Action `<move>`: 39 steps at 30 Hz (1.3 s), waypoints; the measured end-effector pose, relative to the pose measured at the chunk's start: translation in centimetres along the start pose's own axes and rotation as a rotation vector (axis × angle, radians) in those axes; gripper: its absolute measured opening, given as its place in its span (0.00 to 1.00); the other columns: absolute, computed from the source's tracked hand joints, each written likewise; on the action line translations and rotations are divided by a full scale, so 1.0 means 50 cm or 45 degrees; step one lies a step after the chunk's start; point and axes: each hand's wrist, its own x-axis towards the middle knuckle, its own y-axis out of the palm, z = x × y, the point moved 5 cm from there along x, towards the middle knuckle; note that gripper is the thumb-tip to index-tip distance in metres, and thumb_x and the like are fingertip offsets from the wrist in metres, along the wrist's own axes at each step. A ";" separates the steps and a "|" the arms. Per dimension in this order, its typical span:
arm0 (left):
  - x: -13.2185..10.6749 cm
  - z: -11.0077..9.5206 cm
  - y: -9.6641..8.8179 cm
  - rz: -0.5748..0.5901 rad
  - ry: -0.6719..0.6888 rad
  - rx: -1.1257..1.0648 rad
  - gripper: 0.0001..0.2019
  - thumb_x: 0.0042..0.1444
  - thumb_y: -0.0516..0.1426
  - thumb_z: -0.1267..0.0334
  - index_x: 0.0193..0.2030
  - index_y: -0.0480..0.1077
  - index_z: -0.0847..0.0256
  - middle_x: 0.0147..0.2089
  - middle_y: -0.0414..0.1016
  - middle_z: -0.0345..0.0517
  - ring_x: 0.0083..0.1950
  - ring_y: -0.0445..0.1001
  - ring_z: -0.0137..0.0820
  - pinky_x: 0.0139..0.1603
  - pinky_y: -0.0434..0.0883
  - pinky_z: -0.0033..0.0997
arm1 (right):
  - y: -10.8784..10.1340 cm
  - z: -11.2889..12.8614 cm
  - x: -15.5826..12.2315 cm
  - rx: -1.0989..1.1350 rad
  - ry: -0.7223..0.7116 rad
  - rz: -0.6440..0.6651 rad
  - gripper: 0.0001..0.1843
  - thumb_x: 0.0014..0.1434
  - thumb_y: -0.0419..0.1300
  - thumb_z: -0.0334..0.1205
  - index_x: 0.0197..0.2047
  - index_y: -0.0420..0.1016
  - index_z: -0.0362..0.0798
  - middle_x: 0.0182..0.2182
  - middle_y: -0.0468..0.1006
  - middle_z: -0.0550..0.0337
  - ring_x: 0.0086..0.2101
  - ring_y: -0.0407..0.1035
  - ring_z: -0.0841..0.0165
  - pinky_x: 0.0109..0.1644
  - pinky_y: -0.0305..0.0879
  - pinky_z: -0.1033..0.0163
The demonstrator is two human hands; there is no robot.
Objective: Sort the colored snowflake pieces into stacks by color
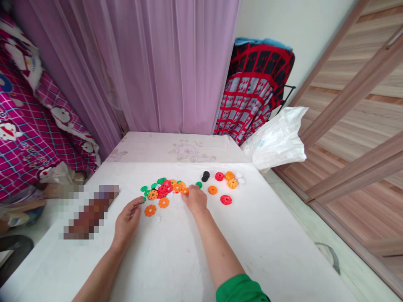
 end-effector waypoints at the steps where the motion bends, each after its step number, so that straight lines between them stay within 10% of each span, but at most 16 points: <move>1: 0.000 0.000 0.000 -0.001 0.002 -0.002 0.14 0.54 0.51 0.60 0.45 0.73 0.56 0.52 0.76 0.46 0.53 0.74 0.36 0.58 0.67 0.40 | 0.002 0.001 0.000 0.009 0.020 0.002 0.19 0.58 0.54 0.51 0.46 0.71 0.46 0.42 0.75 0.51 0.41 0.73 0.60 0.38 0.64 0.61; 11: 0.000 -0.007 -0.003 -0.012 0.015 -0.012 0.14 0.53 0.52 0.59 0.43 0.73 0.56 0.50 0.77 0.45 0.52 0.75 0.36 0.57 0.69 0.39 | -0.004 -0.010 -0.024 -0.011 0.020 -0.013 0.17 0.58 0.55 0.48 0.44 0.71 0.45 0.42 0.76 0.48 0.41 0.73 0.60 0.39 0.64 0.61; 18: 0.001 -0.009 -0.004 -0.026 -0.018 0.023 0.15 0.52 0.51 0.58 0.43 0.74 0.56 0.50 0.77 0.45 0.51 0.75 0.36 0.56 0.69 0.38 | 0.006 -0.026 -0.016 0.455 0.052 -0.105 0.07 0.57 0.55 0.39 0.36 0.74 0.52 0.36 0.80 0.63 0.38 0.73 0.68 0.39 0.62 0.66; 30: 0.002 0.004 0.002 0.023 -0.050 0.038 0.17 0.53 0.51 0.55 0.44 0.73 0.57 0.53 0.76 0.47 0.52 0.74 0.38 0.57 0.68 0.41 | -0.033 -0.292 0.065 0.925 0.343 -0.174 0.09 0.50 0.55 0.38 0.32 0.76 0.46 0.27 0.78 0.60 0.28 0.72 0.70 0.34 0.67 0.66; 39: 0.001 0.002 -0.001 0.010 -0.041 0.039 0.16 0.53 0.51 0.55 0.44 0.72 0.57 0.53 0.75 0.47 0.53 0.73 0.38 0.57 0.67 0.41 | -0.033 -0.290 0.082 0.778 0.335 0.006 0.07 0.50 0.58 0.33 0.30 0.78 0.46 0.27 0.79 0.61 0.27 0.71 0.72 0.34 0.67 0.68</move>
